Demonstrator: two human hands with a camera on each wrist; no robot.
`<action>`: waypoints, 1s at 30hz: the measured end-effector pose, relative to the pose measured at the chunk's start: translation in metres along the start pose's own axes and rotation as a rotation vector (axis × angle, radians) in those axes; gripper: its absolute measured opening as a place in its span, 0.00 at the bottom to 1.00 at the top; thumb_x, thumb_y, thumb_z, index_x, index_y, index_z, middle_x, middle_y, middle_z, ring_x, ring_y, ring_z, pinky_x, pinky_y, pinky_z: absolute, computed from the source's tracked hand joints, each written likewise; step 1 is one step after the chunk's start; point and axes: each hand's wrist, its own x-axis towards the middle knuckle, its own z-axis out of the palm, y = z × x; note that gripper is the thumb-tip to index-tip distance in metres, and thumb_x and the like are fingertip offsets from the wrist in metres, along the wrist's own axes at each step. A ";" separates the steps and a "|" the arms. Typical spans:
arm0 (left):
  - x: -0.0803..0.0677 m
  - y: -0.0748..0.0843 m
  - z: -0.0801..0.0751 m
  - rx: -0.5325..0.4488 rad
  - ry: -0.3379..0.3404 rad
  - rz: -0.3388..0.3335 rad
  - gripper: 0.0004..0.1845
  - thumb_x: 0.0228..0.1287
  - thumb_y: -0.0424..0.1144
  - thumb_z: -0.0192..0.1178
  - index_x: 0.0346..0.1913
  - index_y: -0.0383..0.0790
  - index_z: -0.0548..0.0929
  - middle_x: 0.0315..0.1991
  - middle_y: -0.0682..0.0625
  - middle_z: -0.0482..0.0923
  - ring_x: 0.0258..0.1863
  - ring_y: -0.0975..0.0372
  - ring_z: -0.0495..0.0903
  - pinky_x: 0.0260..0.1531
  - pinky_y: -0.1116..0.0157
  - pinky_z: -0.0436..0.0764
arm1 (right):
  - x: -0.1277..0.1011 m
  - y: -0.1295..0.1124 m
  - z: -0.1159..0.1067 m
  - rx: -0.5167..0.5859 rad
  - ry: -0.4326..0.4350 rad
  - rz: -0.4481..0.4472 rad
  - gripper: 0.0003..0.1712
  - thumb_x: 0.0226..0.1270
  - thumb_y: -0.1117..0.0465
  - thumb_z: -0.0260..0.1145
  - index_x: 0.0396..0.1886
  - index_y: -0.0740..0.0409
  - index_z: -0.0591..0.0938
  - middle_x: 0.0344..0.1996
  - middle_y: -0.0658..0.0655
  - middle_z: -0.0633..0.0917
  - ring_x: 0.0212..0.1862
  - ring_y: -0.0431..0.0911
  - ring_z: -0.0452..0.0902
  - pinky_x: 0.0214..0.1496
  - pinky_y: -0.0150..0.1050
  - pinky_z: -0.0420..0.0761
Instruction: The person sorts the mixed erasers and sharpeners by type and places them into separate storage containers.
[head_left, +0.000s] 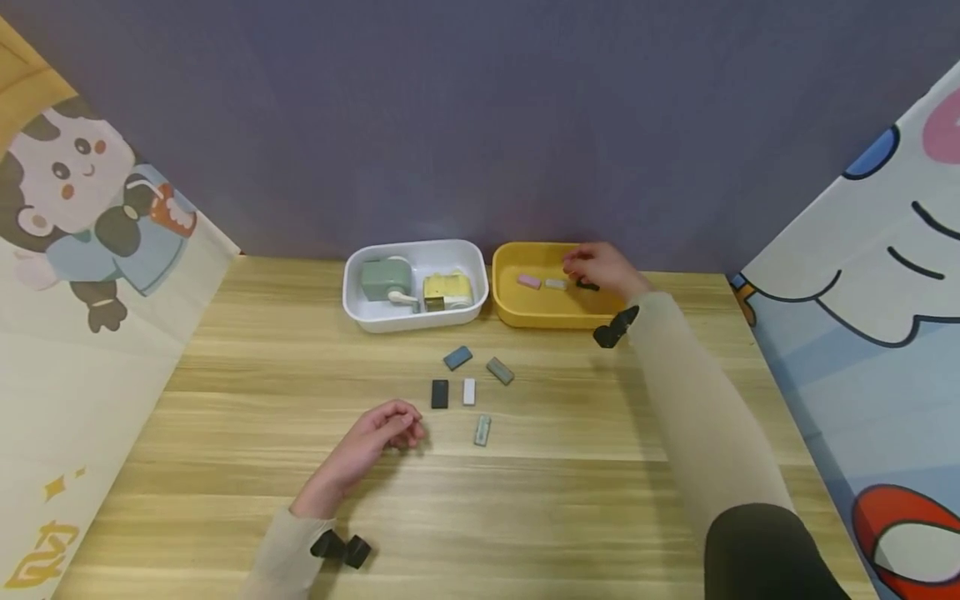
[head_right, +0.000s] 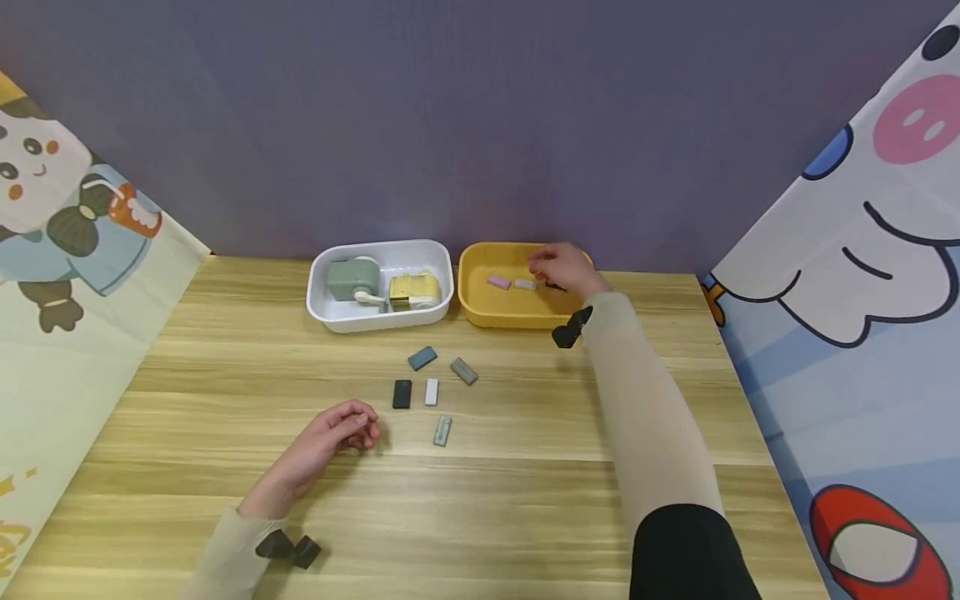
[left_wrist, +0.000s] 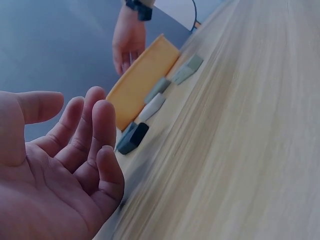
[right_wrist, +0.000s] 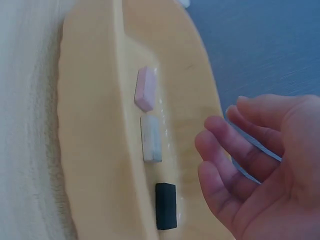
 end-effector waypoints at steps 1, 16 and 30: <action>0.000 -0.001 -0.002 0.010 0.010 -0.002 0.20 0.79 0.42 0.49 0.54 0.23 0.73 0.42 0.40 0.80 0.39 0.56 0.81 0.44 0.62 0.80 | -0.003 0.001 0.000 0.011 0.006 -0.007 0.23 0.79 0.58 0.55 0.65 0.68 0.74 0.57 0.68 0.79 0.57 0.63 0.75 0.61 0.54 0.74; -0.017 0.001 -0.057 0.071 0.222 0.014 0.22 0.79 0.42 0.50 0.55 0.21 0.72 0.42 0.45 0.83 0.38 0.60 0.81 0.43 0.64 0.80 | -0.077 0.014 0.025 0.114 0.166 -0.205 0.20 0.78 0.57 0.58 0.58 0.67 0.78 0.49 0.65 0.83 0.49 0.53 0.81 0.55 0.47 0.79; -0.029 -0.003 -0.075 0.051 0.285 0.019 0.24 0.79 0.44 0.49 0.56 0.20 0.70 0.43 0.46 0.83 0.39 0.62 0.82 0.42 0.66 0.80 | -0.126 0.014 0.088 0.121 0.123 -0.339 0.11 0.75 0.68 0.60 0.49 0.70 0.82 0.40 0.66 0.86 0.43 0.63 0.82 0.44 0.45 0.83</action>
